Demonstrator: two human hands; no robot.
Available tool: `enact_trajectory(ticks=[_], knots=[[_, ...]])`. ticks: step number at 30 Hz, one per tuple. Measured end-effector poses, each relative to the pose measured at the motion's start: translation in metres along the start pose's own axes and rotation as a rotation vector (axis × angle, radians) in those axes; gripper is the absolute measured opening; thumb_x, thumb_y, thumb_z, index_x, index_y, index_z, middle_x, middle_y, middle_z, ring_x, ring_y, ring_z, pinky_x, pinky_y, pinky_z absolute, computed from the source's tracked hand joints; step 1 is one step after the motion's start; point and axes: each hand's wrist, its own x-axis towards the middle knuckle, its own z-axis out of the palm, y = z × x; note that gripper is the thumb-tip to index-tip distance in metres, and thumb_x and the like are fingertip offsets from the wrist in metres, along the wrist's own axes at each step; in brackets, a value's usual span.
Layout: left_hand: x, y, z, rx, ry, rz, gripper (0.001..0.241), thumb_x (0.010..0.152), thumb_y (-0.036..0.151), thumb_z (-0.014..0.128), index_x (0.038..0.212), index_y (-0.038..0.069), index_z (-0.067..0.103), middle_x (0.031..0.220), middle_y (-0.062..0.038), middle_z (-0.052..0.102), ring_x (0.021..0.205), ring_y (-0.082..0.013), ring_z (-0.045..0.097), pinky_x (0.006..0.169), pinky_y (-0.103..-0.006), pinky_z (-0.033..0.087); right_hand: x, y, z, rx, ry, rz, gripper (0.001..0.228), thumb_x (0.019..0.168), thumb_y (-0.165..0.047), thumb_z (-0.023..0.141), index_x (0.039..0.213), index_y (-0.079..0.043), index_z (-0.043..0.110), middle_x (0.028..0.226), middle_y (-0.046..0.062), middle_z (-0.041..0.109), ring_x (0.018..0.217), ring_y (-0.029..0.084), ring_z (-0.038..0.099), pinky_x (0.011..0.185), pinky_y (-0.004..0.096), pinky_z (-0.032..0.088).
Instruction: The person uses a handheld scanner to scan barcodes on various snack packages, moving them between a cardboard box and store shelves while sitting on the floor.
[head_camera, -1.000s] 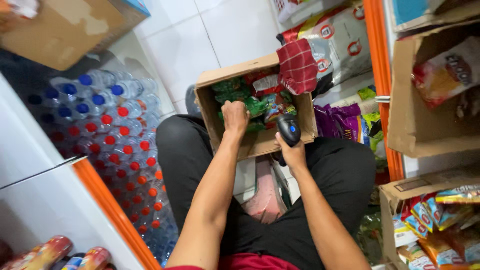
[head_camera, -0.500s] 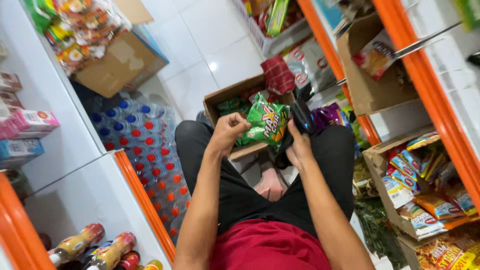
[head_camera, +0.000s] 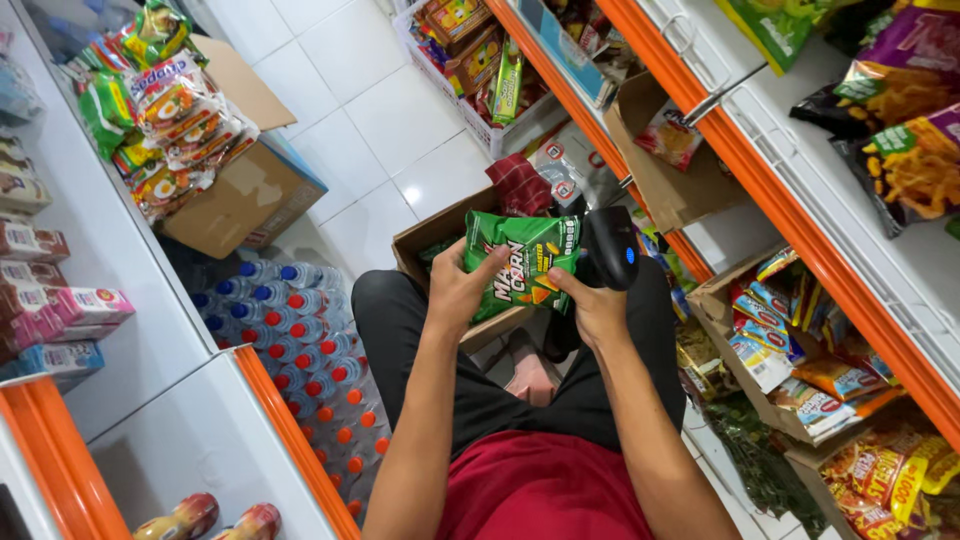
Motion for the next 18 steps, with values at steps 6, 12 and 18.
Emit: enact_trajectory(ticks=[6,12,18], knots=[[-0.001,0.002,0.002,-0.067,-0.014,0.051,0.023,0.094,0.016,0.077,0.107,-0.003,0.073,0.094,-0.004,0.075,0.081,-0.0081,0.067,0.073,-0.026,0.055,-0.001,0.004,-0.026,0.185,-0.057,-0.046,0.049,0.09,-0.002,0.081,0.133,-0.004,0.059,0.122,0.006,0.065,0.113,0.018,0.065,0.104,0.036,0.053],[-0.002,0.016,-0.004,-0.051,-0.177,0.24,0.029,0.093,0.013,0.079,0.116,-0.002,0.07,0.105,-0.006,0.073,0.093,-0.0117,0.068,0.085,-0.0283,0.056,0.006,0.031,-0.053,0.313,0.013,0.485,0.049,0.095,-0.03,0.073,0.129,0.003,0.061,0.117,0.014,0.073,0.102,0.028,0.072,0.089,0.046,0.061],[-0.002,0.063,-0.022,0.19,-0.506,0.437,0.04,0.09,0.01,0.08,0.126,0.001,0.066,0.145,-0.017,0.059,0.118,-0.0198,0.064,0.099,-0.0333,0.053,-0.003,0.026,-0.039,0.7,-0.402,0.627,0.052,0.093,-0.029,0.075,0.134,-0.001,0.058,0.12,0.017,0.071,0.105,0.03,0.071,0.09,0.05,0.06]])
